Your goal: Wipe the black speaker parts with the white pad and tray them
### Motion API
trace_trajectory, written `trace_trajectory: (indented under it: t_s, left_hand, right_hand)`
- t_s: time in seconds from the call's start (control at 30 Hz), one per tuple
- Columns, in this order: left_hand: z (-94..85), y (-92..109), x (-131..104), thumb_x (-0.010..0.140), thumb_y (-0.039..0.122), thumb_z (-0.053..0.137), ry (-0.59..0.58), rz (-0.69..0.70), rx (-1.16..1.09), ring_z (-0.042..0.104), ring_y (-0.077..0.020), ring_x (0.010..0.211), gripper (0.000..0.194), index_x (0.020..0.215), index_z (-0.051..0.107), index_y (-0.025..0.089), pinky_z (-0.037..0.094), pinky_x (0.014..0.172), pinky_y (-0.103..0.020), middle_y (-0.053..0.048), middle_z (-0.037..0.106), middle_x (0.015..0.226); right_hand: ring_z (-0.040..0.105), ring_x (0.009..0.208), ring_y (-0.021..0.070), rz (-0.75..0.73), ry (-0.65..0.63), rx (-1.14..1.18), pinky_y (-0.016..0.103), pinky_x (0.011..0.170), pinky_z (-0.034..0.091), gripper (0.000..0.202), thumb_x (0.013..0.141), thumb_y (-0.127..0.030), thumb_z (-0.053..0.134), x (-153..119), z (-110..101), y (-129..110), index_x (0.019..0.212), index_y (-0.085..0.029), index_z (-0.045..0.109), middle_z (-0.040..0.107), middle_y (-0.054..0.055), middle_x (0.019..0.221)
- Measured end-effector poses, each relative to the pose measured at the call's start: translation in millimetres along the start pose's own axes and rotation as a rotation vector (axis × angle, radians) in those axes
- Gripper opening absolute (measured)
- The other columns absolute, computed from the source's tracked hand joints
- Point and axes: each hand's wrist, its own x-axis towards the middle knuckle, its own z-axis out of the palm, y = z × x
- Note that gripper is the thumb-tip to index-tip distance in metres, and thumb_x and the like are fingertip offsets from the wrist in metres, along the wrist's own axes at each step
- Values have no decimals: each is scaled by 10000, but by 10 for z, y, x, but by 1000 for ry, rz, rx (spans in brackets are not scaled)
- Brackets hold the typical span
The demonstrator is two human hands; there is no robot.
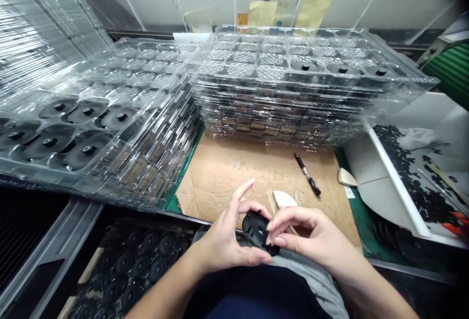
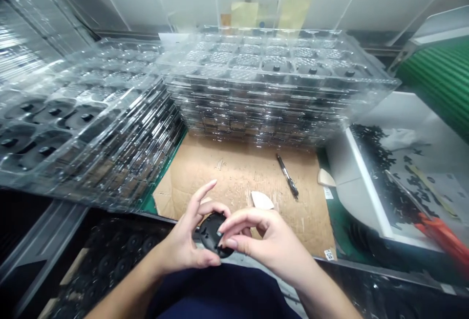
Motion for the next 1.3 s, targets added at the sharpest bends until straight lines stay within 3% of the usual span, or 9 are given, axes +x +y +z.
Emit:
trace_trajectory:
  t_s: [0.13,0.27,0.47,0.57,0.73,0.9,1.13,1.3]
  left_hand:
    - [21,2,-13,545,294,804,-103,-15,-55,545,-210,1014,1124,1389,61,300,346,963,-371,-43,587,1043]
    - [73,19,-56,514,233,822,-130,22,-30,555,-205,992,1159,1385,61,309,369,951,-377,-46,588,1049]
    - [167,52,-95,512,197,825,-98,106,-21,552,-217,1038,1119,1374,125,336,405,945,-368,-51,567,1087]
    - [211,59,-97,529,198,816,-64,163,16,538,-219,1062,1087,1376,144,313,403,965,-368,-61,544,1127]
    - [282,75,-108,596,209,778,-31,320,138,455,-247,1181,1023,1385,129,253,336,1043,-420,-98,518,1179]
    - [362,109,-130,608,167,770,27,434,260,492,-224,1140,1014,1389,126,226,395,1009,-392,-114,506,1169]
    - [431,161,-103,590,91,773,109,589,544,495,-230,1112,1018,1393,161,219,426,973,-429,-114,535,1135]
    - [475,153,-100,579,79,777,129,626,632,494,-240,1112,1016,1389,177,202,433,955,-444,-111,554,1119]
  right_hand:
    - [628,700,73,45,-53,198,153,663,496,89,710,-152,726,-39,71,46,763,-199,672,664,-21,730]
    - [631,718,74,41,-33,252,161,682,500,84,749,-134,687,-170,136,106,706,-183,633,667,-14,765]
    - [628,732,80,-98,138,183,158,695,492,89,765,-136,676,-417,176,286,755,-220,649,673,-18,769]
    - [604,648,76,-207,236,183,148,612,483,79,779,-173,666,-505,191,378,820,-234,637,639,-21,721]
    - [594,795,122,-335,393,-144,198,685,476,113,800,-172,632,-610,278,360,868,-263,627,628,-4,840]
    - [607,701,100,-388,520,-302,168,650,492,131,773,-154,654,-664,327,293,839,-267,645,650,-34,765]
    - [648,738,116,-285,556,-211,173,681,534,154,762,-214,670,-671,289,298,904,-271,655,677,-18,837]
    - [595,662,86,-226,614,-50,150,619,497,91,746,-249,678,-657,283,326,749,-226,590,605,-37,708]
